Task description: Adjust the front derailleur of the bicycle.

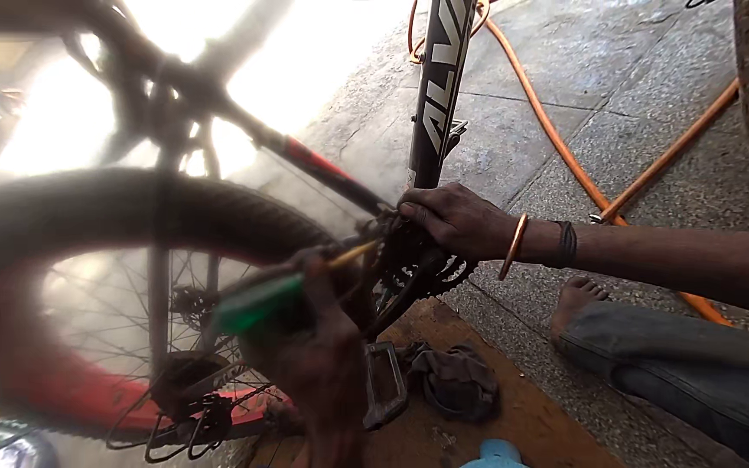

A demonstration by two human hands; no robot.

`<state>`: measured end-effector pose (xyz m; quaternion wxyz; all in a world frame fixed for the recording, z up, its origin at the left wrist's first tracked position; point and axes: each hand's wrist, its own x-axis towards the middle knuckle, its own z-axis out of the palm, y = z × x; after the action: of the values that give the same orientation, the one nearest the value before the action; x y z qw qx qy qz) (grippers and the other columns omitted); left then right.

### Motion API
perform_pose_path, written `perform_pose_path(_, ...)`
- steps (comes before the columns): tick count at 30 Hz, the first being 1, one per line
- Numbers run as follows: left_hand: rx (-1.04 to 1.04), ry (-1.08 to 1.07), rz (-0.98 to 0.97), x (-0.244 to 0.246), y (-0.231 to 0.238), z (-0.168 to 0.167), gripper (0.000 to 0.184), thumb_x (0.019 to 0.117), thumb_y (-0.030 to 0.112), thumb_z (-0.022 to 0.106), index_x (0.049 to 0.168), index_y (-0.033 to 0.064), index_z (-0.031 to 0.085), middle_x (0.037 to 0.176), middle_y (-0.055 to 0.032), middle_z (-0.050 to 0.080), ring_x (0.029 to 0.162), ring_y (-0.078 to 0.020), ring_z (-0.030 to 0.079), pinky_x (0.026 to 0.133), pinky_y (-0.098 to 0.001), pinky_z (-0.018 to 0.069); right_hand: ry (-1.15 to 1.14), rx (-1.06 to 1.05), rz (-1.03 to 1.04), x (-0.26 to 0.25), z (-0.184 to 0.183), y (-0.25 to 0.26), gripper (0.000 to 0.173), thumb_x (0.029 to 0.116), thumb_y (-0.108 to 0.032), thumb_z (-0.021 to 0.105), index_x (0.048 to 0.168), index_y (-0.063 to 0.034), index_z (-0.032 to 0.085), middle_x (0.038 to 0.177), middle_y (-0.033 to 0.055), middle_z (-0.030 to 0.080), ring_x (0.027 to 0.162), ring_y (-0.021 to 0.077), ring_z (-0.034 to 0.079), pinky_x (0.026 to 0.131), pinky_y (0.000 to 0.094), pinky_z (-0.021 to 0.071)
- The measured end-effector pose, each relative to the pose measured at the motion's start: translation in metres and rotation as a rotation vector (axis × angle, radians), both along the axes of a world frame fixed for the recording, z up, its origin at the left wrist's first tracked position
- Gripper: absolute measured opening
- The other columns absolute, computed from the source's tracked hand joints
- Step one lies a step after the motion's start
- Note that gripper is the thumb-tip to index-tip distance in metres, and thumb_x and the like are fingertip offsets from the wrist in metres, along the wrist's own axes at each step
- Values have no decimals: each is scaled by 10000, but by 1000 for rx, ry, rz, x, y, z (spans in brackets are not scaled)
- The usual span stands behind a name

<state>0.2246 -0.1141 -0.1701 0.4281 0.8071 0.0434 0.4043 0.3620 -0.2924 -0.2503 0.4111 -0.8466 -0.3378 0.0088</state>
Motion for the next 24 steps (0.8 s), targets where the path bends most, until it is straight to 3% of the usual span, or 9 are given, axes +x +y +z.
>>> perform_pose_path(3, -168, 119, -64, 14, 17, 16, 261, 1006, 164, 670, 1209, 51, 551, 1023, -93, 747, 916, -258, 767, 784, -406, 674, 11, 54, 17, 4, 7, 0, 329, 1064, -404, 486, 983, -175, 708, 773, -49, 639, 695, 70, 615, 646, 316, 513)
perform_pose_path(6, -181, 108, -107, 13, 14, 17, 230, 1010, 143, 662, 1188, 62, 541, 1001, -90, 755, 874, -245, 772, 731, -373, 677, 163, -14, 12, 11, 21, 6, 322, 986, -474, 629, 1023, -172, 733, 825, -33, 702, 734, 78, 664, 696, 335, 556)
perform_pose_path(8, -177, 120, -100, 13, 16, 17, 220, 1011, 156, 661, 1181, 65, 555, 983, -74, 757, 850, -214, 767, 719, -343, 665, 355, -88, 55, 18, 27, 12, 333, 1005, -447, 618, 979, -131, 718, 826, 24, 662, 755, 142, 633, 707, 393, 512)
perform_pose_path(10, -178, 156, -112, 15, 20, 19, 218, 1016, 175, 656, 1189, 81, 563, 998, -54, 756, 886, -198, 765, 779, -340, 658, 493, -118, 74, 23, 30, 16, 387, 1023, -434, 587, 844, -102, 671, 782, 58, 620, 740, 178, 607, 681, 424, 481)
perform_pose_path(14, -205, 236, -127, 14, 27, 21, 223, 1024, 232, 647, 1214, 134, 585, 1028, -12, 753, 886, -143, 745, 769, -282, 625, 576, -166, 103, 26, 36, 17, 406, 1024, -452, 584, 830, -103, 659, 750, 55, 619, 690, 165, 609, 640, 396, 496)
perform_pose_path(19, -192, -102, -143, -17, 25, 3, 178, 1013, 87, 629, 1167, 25, 564, 1028, -119, 733, 947, -308, 750, 840, -487, 660, 574, -172, 47, 25, 42, 20, 387, 972, -447, 668, 784, -110, 691, 698, 48, 633, 640, 155, 612, 607, 381, 500)
perform_pose_path(22, -152, -212, -47, -25, 32, 11, 143, 1036, 75, 571, 1154, 26, 508, 998, -101, 714, 913, -287, 746, 793, -451, 661, 567, -183, 33, 29, 40, 19, 382, 959, -463, 682, 815, -111, 717, 717, 47, 652, 654, 151, 624, 615, 378, 511)
perform_pose_path(24, -199, -167, -97, -27, 30, 12, 153, 1036, 77, 579, 1169, 37, 512, 1029, -104, 717, 939, -298, 748, 836, -480, 659, 557, -198, 26, 27, 38, 19, 367, 952, -469, 690, 835, -123, 734, 731, 41, 670, 666, 150, 640, 628, 379, 526)
